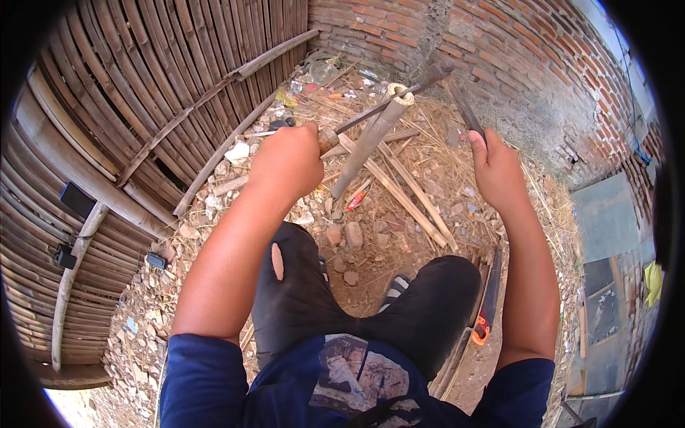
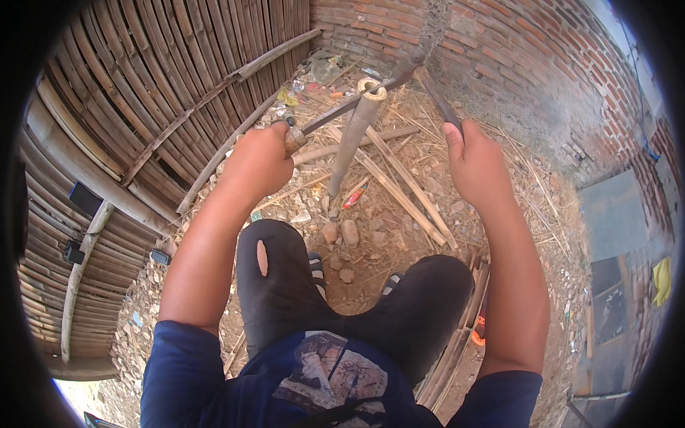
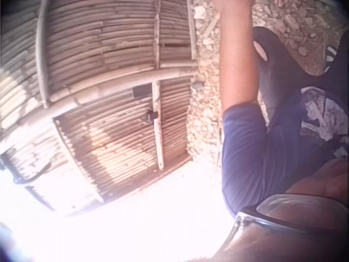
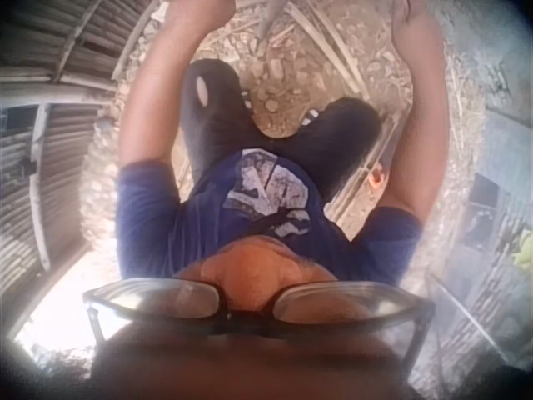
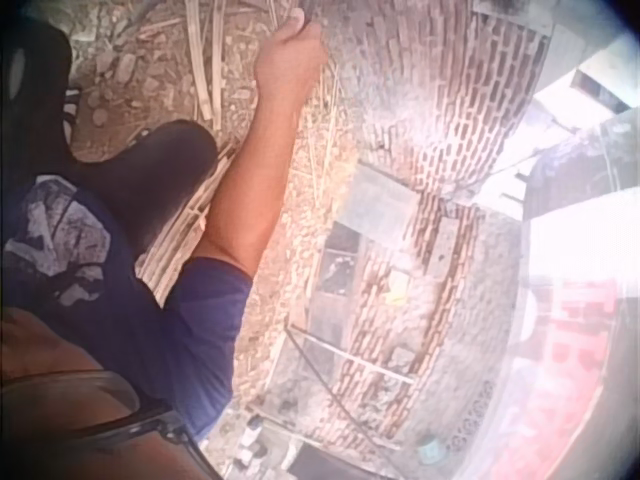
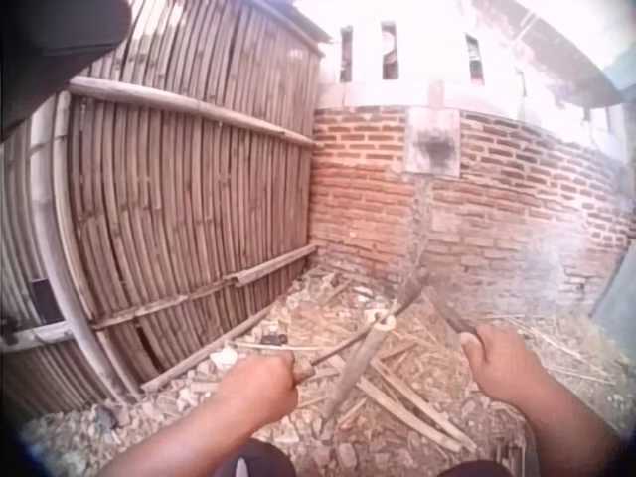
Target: The person uses a machete and a hammer to split a bamboo pole vertically while sitting on the ground.
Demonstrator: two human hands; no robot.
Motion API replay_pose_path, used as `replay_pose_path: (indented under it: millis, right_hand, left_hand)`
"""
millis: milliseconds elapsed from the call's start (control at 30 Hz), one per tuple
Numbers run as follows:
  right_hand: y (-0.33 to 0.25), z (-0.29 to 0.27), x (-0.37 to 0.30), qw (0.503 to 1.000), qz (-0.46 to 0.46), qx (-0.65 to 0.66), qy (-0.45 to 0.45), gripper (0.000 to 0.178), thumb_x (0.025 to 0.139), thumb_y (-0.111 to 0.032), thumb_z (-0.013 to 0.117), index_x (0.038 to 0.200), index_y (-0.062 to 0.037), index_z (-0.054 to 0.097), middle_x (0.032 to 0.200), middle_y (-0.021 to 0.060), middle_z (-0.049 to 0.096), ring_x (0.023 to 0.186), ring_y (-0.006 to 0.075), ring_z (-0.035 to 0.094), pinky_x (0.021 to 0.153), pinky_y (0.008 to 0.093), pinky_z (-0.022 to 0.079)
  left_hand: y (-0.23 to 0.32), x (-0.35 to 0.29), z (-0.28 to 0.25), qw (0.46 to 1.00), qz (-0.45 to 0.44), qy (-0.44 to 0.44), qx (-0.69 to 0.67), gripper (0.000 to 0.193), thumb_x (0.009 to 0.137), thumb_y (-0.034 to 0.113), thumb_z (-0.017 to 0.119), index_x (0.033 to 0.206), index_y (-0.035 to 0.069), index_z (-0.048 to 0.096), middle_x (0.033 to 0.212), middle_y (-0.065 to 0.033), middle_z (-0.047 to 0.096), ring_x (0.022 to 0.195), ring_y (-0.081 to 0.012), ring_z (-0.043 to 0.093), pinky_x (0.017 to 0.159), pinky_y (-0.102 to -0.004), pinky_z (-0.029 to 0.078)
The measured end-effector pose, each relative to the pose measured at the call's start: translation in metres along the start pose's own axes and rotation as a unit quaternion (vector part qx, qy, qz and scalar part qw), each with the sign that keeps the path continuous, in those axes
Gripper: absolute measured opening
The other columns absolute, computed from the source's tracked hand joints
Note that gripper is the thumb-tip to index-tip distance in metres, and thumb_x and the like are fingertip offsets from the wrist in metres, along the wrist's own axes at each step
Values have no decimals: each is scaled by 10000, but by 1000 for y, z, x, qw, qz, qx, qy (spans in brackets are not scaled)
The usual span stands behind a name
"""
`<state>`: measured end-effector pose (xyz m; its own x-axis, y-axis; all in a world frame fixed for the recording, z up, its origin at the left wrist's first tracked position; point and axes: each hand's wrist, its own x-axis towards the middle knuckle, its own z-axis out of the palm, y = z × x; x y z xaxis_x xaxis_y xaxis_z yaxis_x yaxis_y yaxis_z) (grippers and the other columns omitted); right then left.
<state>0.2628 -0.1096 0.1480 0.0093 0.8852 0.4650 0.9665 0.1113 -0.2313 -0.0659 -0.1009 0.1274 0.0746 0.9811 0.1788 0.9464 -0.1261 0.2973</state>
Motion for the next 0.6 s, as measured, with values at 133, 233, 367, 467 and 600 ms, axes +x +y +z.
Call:
replay_pose_path:
  millis: [133, 233, 367, 467, 600]
  right_hand:
    - [-7, -45, 12, 997, -10, 70, 13, 536, 1114, -496, 454, 1011, 13, 584, 717, 134, 562, 661, 256, 536, 655, 416, 451]
    - [-14, -53, 11, 974, -26, 200, 102, 500, 1118, -480, 458, 993, -10, 572, 697, 87, 520, 629, 199, 490, 620, 375, 421]
    - [-10, -12, -2, 981, -8, 151, 125, 488, 1112, -466, 467, 1049, 1, 597, 725, 161, 590, 640, 324, 553, 661, 457, 465]
    - [5, 16, -1, 999, -12, 41, 8, 476, 1111, -458, 471, 1083, -1, 600, 737, 181, 614, 664, 393, 589, 677, 486, 479]
    - [12, -29, 18, 992, -17, 112, 51, 484, 1113, -472, 465, 1029, -7, 567, 715, 147, 588, 673, 348, 605, 666, 449, 475]
  left_hand:
    - [-2, -1, -4, 1000, -2, -1, 10, 255, 839, 49, 667, 1087, -11, 681, 1022, -270, 740, 1000, -426, 727, 900, -505, 582]
    - [-7, -2, -3, 1000, -13, -9, 8, 253, 836, 42, 666, 1083, -13, 681, 1019, -269, 738, 1002, -425, 725, 893, -508, 580]
    - [-6, -2, -1, 1000, -6, -7, 8, 250, 834, 40, 665, 1078, -12, 681, 1003, -266, 738, 997, -425, 725, 891, -506, 579]
    - [-1, -5, -5, 1000, 3, -13, 16, 249, 835, 40, 662, 1079, -9, 682, 1001, -263, 739, 998, -424, 725, 896, -503, 579]
    - [-7, -4, -4, 999, 4, -6, 33, 239, 838, 43, 665, 1072, -5, 686, 1006, -260, 739, 996, -419, 726, 897, -501, 579]
